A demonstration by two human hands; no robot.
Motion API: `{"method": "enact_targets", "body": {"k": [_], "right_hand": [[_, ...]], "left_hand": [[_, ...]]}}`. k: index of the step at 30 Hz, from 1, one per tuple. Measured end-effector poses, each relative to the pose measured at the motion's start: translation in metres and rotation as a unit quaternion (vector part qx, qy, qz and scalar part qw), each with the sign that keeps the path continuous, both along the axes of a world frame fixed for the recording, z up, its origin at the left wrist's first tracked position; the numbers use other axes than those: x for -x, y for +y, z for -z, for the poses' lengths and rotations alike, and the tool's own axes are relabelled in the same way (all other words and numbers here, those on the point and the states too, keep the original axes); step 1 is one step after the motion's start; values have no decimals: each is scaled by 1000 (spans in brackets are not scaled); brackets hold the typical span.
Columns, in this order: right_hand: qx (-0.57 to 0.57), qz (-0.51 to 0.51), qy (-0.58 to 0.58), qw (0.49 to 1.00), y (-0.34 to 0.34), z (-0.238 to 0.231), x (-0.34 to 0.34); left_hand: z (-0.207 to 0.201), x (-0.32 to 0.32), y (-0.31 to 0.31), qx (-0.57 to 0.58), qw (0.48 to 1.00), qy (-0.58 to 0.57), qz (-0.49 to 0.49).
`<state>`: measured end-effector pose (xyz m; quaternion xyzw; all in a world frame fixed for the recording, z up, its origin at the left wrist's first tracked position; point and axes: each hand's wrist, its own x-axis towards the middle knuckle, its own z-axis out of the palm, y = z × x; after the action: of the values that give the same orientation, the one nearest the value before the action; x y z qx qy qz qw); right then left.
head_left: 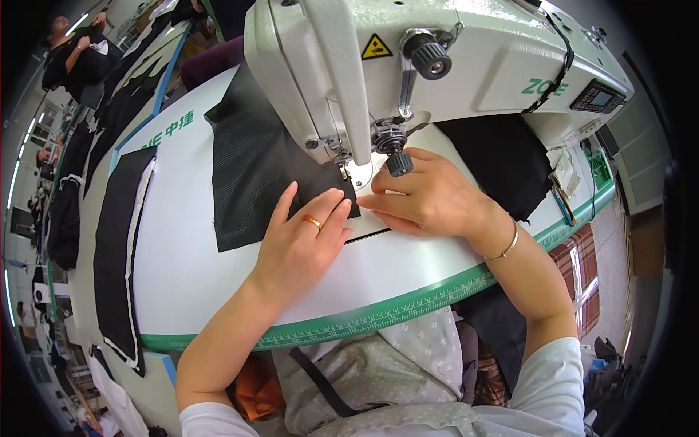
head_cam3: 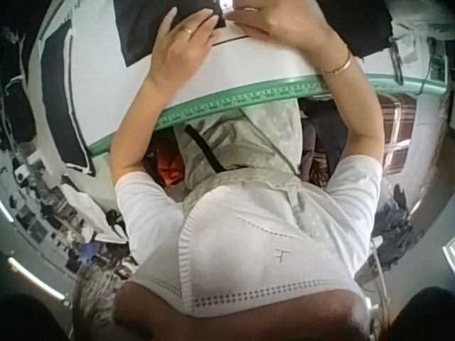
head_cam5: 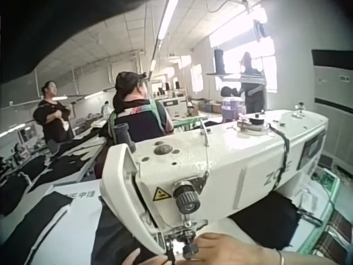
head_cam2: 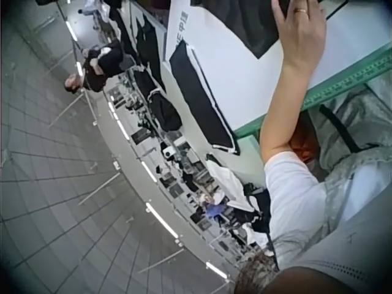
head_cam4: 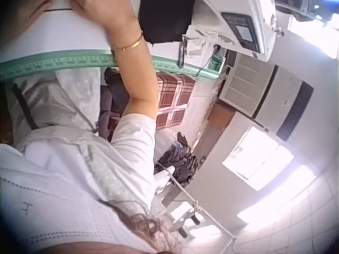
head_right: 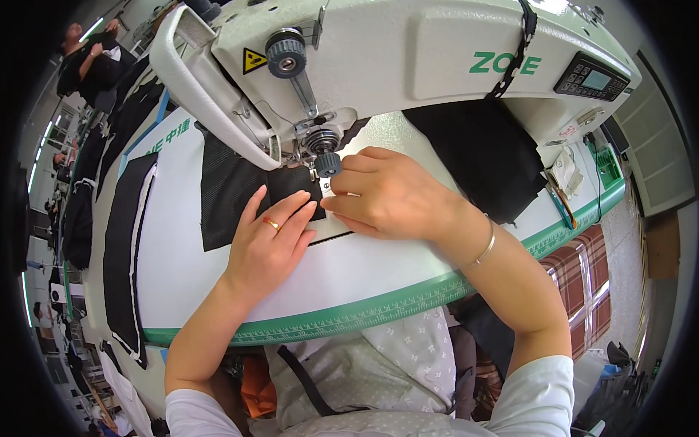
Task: Sewing pieces of black mesh fabric using an industrial sewing machine.
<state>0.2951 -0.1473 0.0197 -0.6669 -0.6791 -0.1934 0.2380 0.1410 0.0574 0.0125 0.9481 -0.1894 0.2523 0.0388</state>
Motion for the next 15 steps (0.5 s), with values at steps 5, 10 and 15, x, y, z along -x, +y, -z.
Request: {"method": "enact_targets", "body": {"k": [5,10,15], "right_hand": [[14,-42,25,999,1,-1,3],[29,-41,55,997,0,-4,3],[23,-20,49,998,3,-1,3]], "left_hand": [[1,4,-2,3,999,33,-10],[-3,1,-1,24,996,85,-24],[-5,-2,4,7,995,95,-34]]}}
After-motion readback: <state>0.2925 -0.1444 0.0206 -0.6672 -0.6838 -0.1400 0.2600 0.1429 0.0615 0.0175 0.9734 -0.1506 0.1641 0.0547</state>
